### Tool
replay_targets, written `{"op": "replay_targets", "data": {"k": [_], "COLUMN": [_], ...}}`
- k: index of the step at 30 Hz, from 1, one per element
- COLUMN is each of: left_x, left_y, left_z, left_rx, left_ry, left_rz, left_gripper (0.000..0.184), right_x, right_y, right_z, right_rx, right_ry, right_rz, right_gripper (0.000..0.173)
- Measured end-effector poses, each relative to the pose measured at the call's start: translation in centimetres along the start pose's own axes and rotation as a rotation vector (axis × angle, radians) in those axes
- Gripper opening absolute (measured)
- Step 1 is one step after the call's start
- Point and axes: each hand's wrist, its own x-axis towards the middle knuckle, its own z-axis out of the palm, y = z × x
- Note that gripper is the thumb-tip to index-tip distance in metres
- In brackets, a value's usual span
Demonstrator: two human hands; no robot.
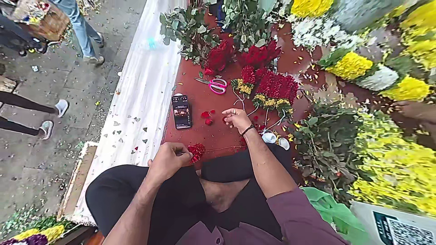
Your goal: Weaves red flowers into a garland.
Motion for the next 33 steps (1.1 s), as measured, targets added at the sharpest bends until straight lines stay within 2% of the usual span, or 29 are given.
{"op": "replay_targets", "data": {"k": [4, 8, 14, 19, 26, 33], "left_x": [0.1, 0.3, 0.3, 0.5, 0.5, 0.5], "left_y": [-0.2, -0.3, -0.3, -0.5, -0.5, -0.4], "left_z": [0.0, 0.1, 0.3, 0.3, 0.3, 0.4], "left_rx": [0.019, 0.046, 0.061, 0.067, 0.064, 0.069], "left_ry": [0.034, 0.017, 0.005, -0.001, -0.002, -0.003], "left_rz": [-0.012, -0.021, -0.015, -0.029, -0.036, -0.039], "left_gripper": [0.014, 0.015, 0.015, 0.016, 0.016, 0.015], "right_x": [-1.6, -2.5, -3.9, -5.2, -5.2, -5.5], "right_y": [0.1, 0.1, -0.4, -1.2, -1.0, -1.4], "right_z": [0.1, -0.3, -0.1, 0.2, 0.6, 0.8], "right_rx": [0.089, 0.094, 0.203, 0.235, 0.337, 0.214], "right_ry": [-0.006, 0.044, 0.1, 0.003, -0.046, 0.012], "right_rz": [0.074, 0.085, 0.062, -0.025, 0.014, -0.066], "right_gripper": [0.021, 0.027, 0.022, 0.035, 0.019, 0.015]}}
